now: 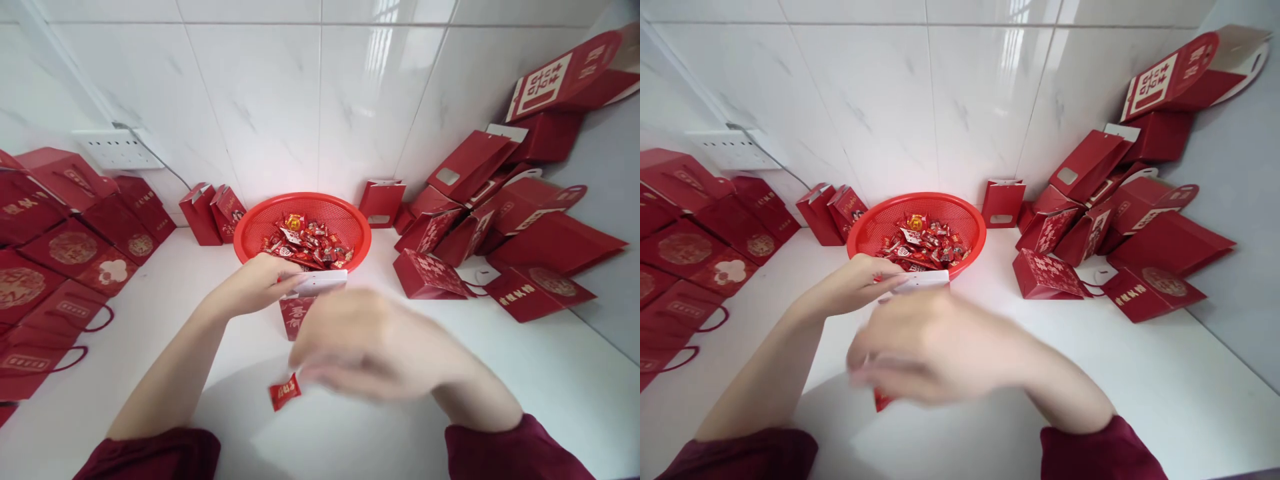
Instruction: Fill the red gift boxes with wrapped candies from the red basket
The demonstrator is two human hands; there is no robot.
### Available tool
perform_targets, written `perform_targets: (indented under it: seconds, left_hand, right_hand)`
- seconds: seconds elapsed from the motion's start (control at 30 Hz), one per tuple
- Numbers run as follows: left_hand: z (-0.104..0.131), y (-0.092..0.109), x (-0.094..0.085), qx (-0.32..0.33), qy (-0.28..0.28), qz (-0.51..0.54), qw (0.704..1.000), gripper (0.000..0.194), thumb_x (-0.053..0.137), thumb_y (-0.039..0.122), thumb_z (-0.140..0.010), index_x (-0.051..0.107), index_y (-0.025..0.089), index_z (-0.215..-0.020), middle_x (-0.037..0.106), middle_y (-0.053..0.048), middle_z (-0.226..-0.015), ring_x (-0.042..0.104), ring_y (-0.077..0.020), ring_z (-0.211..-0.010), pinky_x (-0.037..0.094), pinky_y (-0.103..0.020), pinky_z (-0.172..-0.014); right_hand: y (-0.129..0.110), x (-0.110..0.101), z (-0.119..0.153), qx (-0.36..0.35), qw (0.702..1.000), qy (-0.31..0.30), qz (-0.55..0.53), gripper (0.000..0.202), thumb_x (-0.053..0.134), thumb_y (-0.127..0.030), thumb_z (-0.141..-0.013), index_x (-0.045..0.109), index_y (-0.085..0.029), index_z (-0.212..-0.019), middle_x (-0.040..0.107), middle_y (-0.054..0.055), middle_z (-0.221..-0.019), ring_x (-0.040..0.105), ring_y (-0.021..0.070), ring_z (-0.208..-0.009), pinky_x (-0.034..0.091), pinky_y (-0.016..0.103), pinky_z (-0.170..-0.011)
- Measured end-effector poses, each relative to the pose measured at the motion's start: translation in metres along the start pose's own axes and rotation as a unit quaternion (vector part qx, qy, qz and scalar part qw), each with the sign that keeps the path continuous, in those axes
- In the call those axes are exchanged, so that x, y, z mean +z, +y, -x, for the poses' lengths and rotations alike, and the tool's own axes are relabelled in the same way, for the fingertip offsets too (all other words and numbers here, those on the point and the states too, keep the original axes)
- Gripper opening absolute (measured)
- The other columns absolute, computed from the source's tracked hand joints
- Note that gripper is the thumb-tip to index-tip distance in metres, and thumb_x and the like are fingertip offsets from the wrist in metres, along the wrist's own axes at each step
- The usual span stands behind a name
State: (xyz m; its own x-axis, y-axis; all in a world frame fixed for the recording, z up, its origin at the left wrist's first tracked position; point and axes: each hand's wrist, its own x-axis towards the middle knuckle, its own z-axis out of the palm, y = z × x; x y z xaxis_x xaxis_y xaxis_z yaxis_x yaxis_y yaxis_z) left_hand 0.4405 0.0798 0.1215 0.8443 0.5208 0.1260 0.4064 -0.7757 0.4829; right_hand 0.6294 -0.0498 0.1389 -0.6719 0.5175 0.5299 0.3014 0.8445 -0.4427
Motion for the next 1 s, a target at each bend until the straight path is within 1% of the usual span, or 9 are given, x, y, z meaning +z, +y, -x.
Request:
perform_targets:
  seconds: [0.07, 0.17, 0.3, 0.37, 0.47, 0.6, 0.7, 0.8, 1.0]
  left_hand:
    - [-0.002, -0.001, -0.001, -0.013, -0.035, -0.014, 0.999, 0.044, 0.043, 0.040, -0.099, 0.054, 0.016, -0.063, 0.055, 0.002, -0.061, 0.048, -0.0105, -0.056, 0.029, -0.025, -0.053]
    - [-0.003, -0.003, -0.002, -0.031, -0.052, -0.019, 0.998, 0.045, 0.040, 0.041, -0.100, 0.047, 0.016, -0.064, 0.051, 0.002, -0.062, 0.045, -0.0101, -0.057, 0.027, -0.026, -0.054]
    - [-0.003, -0.006, -0.003, -0.039, -0.080, 0.000, 0.996, 0.042, 0.041, 0.040, -0.099, 0.044, 0.016, -0.064, 0.050, 0.002, -0.065, 0.045, -0.0106, -0.060, 0.027, -0.026, -0.056]
    - [-0.004, -0.007, -0.003, -0.038, -0.096, 0.012, 0.995, 0.041, 0.041, 0.039, -0.099, 0.044, 0.016, -0.065, 0.051, 0.001, -0.068, 0.046, -0.0110, -0.062, 0.028, -0.026, -0.057]
    - [-0.006, -0.009, -0.004, -0.040, -0.101, 0.024, 0.994, 0.040, 0.040, 0.039, -0.099, 0.045, 0.016, -0.067, 0.051, 0.001, -0.070, 0.045, -0.0110, -0.063, 0.028, -0.026, -0.058]
    - [-0.007, -0.012, -0.002, -0.045, -0.096, 0.039, 0.994, 0.040, 0.038, 0.043, -0.100, 0.043, 0.017, -0.070, 0.048, 0.003, -0.068, 0.043, -0.0112, -0.062, 0.029, -0.024, -0.058]
    - [-0.006, -0.013, -0.002, -0.058, -0.103, 0.075, 0.990, 0.032, 0.040, 0.042, -0.099, 0.050, 0.019, -0.080, 0.053, 0.003, -0.071, 0.048, -0.0123, -0.065, 0.033, -0.023, -0.059]
    - [-0.006, -0.011, -0.002, -0.067, -0.096, 0.072, 0.991, 0.025, 0.040, 0.039, -0.100, 0.056, 0.021, -0.092, 0.060, 0.003, -0.080, 0.054, -0.0135, -0.070, 0.036, -0.023, -0.063]
    - [-0.009, -0.010, -0.002, -0.056, -0.103, 0.053, 0.992, 0.033, 0.035, 0.040, -0.101, 0.060, 0.020, -0.092, 0.066, 0.000, -0.089, 0.059, -0.0168, -0.079, 0.040, -0.025, -0.069]
  right_hand:
    - [-0.004, 0.046, 0.006, 0.009, 0.988, -0.133, 0.078, 0.021, 0.047, -0.031, -0.102, 0.063, -0.018, -0.108, 0.068, 0.007, -0.111, 0.062, 0.0176, -0.098, 0.048, 0.030, -0.084]
    - [0.013, 0.116, 0.020, 0.025, 0.967, -0.191, 0.165, 0.025, 0.054, -0.032, -0.098, 0.059, -0.018, -0.119, 0.050, 0.016, -0.142, 0.055, 0.0256, -0.116, 0.049, 0.034, -0.083]
    - [0.032, 0.157, 0.035, 0.016, 0.952, -0.228, 0.203, 0.011, 0.051, -0.016, -0.097, 0.062, -0.018, -0.099, 0.065, 0.007, -0.106, 0.059, 0.0199, -0.089, 0.046, 0.030, -0.069]
    - [0.030, 0.148, 0.034, -0.004, 0.951, -0.252, 0.179, 0.008, 0.055, -0.015, -0.095, 0.061, -0.019, -0.092, 0.063, 0.002, -0.087, 0.056, 0.0174, -0.076, 0.042, 0.028, -0.061]
    - [0.020, 0.104, 0.022, -0.005, 0.963, -0.239, 0.127, 0.009, 0.055, -0.014, -0.093, 0.061, -0.020, -0.097, 0.062, 0.001, -0.087, 0.054, 0.0165, -0.075, 0.041, 0.027, -0.059]
    - [0.011, 0.029, 0.005, 0.076, 0.990, -0.094, 0.075, 0.019, 0.054, -0.010, -0.088, 0.058, -0.018, -0.104, 0.061, 0.004, -0.096, 0.056, 0.0163, -0.087, 0.047, 0.026, -0.077]
    - [0.015, -0.004, 0.003, 0.164, 0.981, 0.040, 0.099, 0.020, 0.054, -0.012, -0.091, 0.053, -0.018, -0.110, 0.059, 0.006, -0.103, 0.056, 0.0153, -0.087, 0.047, 0.026, -0.074]
    - [0.027, -0.010, 0.007, 0.221, 0.953, 0.077, 0.192, 0.010, 0.049, -0.013, -0.096, 0.055, -0.018, -0.103, 0.059, 0.006, -0.102, 0.055, 0.0148, -0.079, 0.045, 0.026, -0.065]
    - [0.046, -0.002, 0.018, 0.209, 0.954, -0.004, 0.215, 0.023, 0.044, -0.005, -0.097, 0.063, -0.018, -0.097, 0.067, 0.005, -0.101, 0.063, 0.0183, -0.087, 0.050, 0.030, -0.074]
